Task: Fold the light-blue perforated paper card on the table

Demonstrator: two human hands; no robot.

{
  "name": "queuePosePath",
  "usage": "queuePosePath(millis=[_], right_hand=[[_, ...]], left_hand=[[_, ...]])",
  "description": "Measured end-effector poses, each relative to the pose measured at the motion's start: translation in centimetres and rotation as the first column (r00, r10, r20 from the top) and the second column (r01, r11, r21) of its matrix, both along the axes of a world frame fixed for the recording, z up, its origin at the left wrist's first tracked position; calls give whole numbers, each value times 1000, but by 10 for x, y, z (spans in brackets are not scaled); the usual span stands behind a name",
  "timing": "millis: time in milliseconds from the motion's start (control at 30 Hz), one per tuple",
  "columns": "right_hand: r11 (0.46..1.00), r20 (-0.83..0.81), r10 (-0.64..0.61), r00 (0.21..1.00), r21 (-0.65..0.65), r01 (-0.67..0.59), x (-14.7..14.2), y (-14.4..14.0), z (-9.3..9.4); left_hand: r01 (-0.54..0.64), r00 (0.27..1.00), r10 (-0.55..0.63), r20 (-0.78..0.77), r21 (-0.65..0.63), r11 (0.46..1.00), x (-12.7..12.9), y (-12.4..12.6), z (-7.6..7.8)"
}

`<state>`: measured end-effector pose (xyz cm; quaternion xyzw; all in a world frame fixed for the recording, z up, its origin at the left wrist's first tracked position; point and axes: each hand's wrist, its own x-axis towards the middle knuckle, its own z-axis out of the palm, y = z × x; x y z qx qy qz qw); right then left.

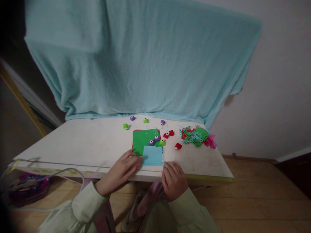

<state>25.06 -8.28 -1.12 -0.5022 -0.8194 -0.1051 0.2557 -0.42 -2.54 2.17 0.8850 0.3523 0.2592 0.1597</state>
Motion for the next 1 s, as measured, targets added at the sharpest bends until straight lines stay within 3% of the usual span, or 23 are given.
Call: queuePosePath(millis=[267, 500, 700, 1000], right_hand=[[985, -83, -133, 988, -118, 123, -8, 11, 16], [953, -125, 68, 990, -284, -102, -36, 41, 32], [930, -49, 108, 993, -349, -118, -56, 51, 34], [862, -140, 160, 977, -462, -208, -56, 60, 32]], left_hand=[[-66, 994, 68, 83, -20, 998, 18, 24, -20], [-108, 976, 131, 174, -134, 985, 20, 33, -33], [-55, 974, 105, 202, -241, 969, 18, 45, -38], [-57, 976, 111, 190, -268, 962, 19, 48, -42]])
